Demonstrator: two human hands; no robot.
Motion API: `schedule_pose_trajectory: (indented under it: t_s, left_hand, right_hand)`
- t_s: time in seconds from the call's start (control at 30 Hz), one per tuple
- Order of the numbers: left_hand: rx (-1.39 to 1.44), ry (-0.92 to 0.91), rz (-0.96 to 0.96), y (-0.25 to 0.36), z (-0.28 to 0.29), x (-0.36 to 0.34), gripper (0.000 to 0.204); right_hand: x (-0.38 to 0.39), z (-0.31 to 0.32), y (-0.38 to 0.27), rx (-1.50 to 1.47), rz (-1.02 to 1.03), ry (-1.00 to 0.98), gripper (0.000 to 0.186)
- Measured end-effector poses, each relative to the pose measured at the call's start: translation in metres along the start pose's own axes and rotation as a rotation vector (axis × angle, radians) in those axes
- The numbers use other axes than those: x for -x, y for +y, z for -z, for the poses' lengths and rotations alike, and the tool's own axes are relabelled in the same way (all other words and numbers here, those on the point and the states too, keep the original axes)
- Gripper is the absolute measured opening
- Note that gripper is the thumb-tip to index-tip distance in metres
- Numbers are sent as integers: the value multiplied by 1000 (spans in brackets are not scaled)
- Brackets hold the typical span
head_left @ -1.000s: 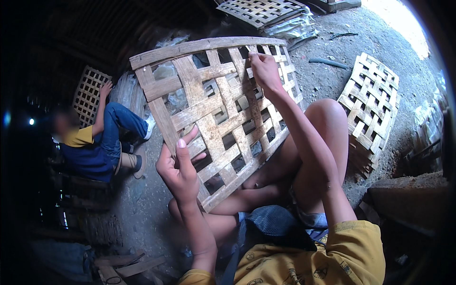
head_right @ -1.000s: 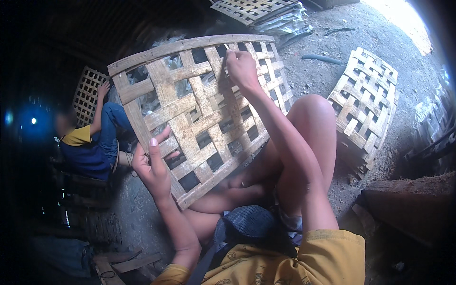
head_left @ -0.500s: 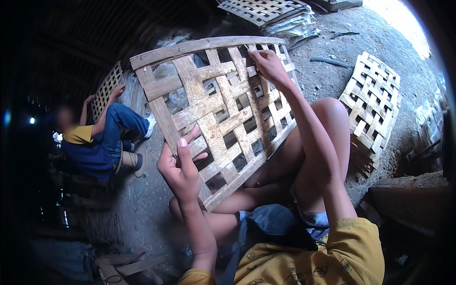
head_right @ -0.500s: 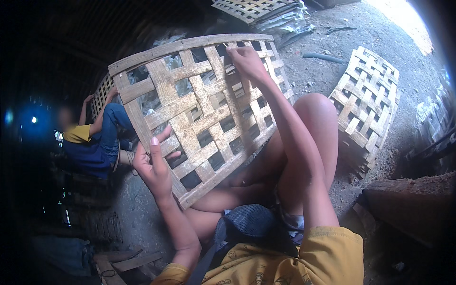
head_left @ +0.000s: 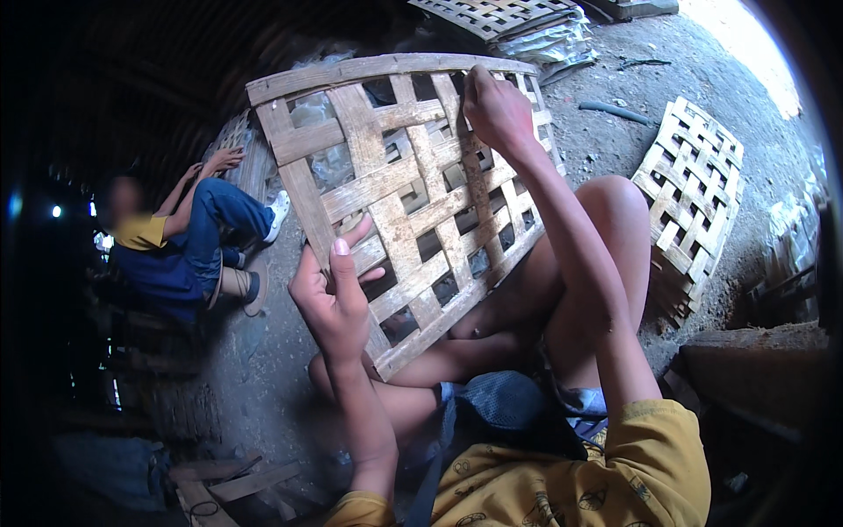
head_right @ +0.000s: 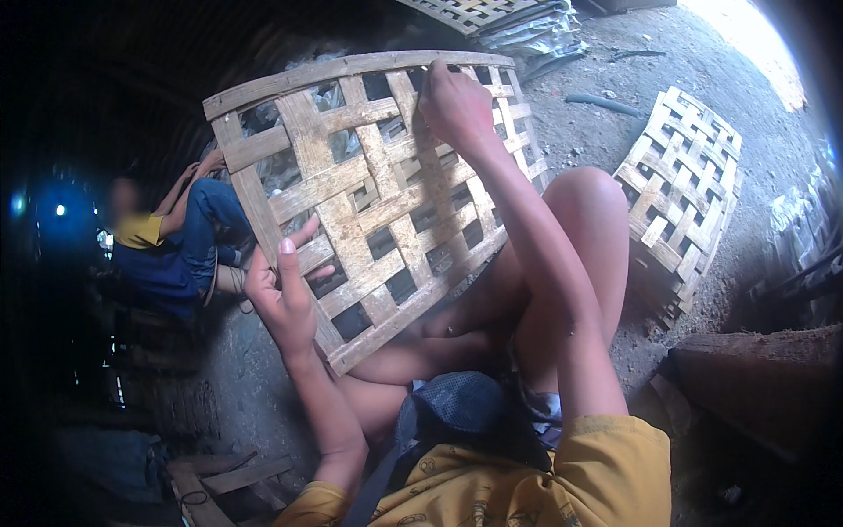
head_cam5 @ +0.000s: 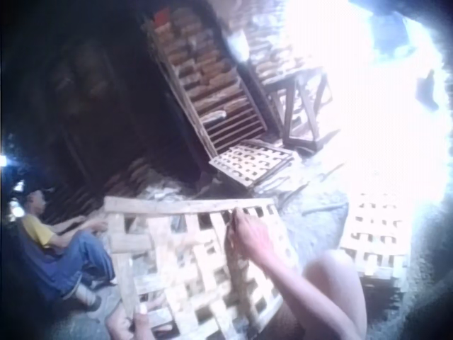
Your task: The person sits on the floor and uses a small tool to scrape and smooth the surface of a wooden lattice panel. They hold the panel with one hand and work methodically across its surface, then place the panel down and cover it with a plastic sheet.
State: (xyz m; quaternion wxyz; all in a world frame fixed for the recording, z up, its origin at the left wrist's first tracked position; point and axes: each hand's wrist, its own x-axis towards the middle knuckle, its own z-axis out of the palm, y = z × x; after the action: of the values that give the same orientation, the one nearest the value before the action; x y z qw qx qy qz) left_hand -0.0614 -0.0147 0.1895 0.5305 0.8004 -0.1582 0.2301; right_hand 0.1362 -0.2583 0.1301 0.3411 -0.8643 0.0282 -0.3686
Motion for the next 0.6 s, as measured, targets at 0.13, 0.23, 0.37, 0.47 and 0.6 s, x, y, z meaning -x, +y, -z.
schedule_pose_trajectory:
  t_s: [0.13, 0.23, 0.37, 0.47, 0.6]
  left_hand:
    - [-31, -9, -22, 3, 0, 0, 34]
    - [-42, -31, -36, 3, 2, -1, 34]
    - [-61, -42, -32, 4, 2, -2, 34]
    - [-53, -79, -33, -4, 5, -1, 39]
    - [-39, -60, 28, -16, 5, 11, 40]
  right_hand:
    - [1, -4, 3, -84, 18, 108, 19]
    - [3, -9, 12, -157, 108, 199, 17]
    - [-6, -18, 28, -292, 226, 212, 18]
    - [-13, -12, 31, -334, 216, 117, 24]
    - [-17, -17, 27, -528, 123, -7, 27]
